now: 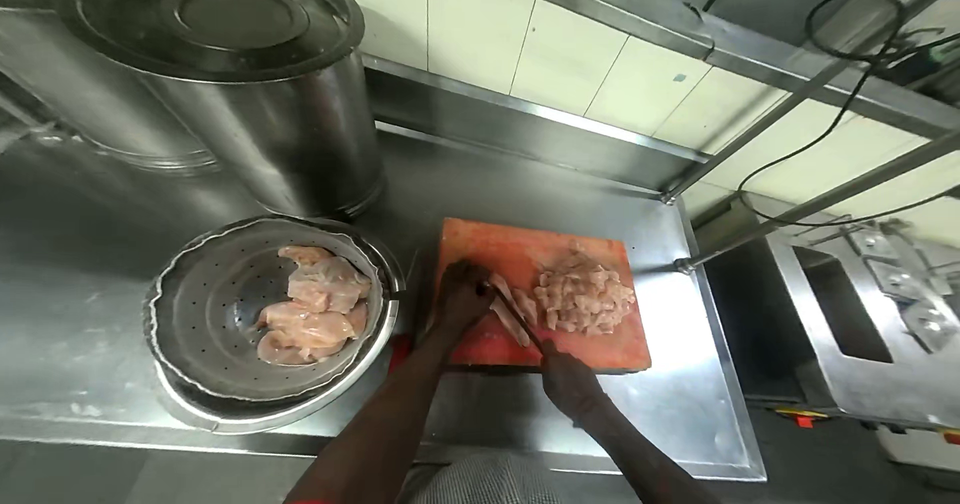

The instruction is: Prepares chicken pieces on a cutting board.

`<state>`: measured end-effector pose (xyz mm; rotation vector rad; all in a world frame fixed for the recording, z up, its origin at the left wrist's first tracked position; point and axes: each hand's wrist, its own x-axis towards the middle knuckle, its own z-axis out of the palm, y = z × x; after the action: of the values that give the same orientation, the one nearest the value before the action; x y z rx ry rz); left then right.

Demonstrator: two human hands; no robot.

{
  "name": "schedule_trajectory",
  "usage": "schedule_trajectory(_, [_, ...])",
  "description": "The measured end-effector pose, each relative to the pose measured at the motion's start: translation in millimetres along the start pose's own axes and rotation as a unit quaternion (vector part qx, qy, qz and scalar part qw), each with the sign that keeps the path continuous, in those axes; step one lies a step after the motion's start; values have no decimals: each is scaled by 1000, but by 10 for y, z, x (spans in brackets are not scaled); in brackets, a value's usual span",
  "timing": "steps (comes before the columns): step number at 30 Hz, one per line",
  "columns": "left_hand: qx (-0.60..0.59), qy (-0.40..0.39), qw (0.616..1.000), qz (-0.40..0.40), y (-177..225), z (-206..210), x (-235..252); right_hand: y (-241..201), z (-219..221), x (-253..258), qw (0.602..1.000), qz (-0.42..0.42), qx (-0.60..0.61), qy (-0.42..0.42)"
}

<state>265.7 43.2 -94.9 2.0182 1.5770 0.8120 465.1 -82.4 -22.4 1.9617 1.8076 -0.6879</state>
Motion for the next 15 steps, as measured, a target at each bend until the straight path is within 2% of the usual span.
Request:
schedule_trajectory(7, [22,-22,999,-25,60,-59,-1,735,393,-630,997,45,4,-57])
schedule_trajectory(10, [19,-54,998,-26,76,-105,13,1097,644,-712,994,27,110,-11])
schedule_trajectory(12, [4,-99,995,-21,123,-181,-55,1254,890,-729,961,39,265,73])
schedule_trajectory(15, [-48,-157,986,-20,307,-334,-289,1290,1204,-730,861,84,480,142])
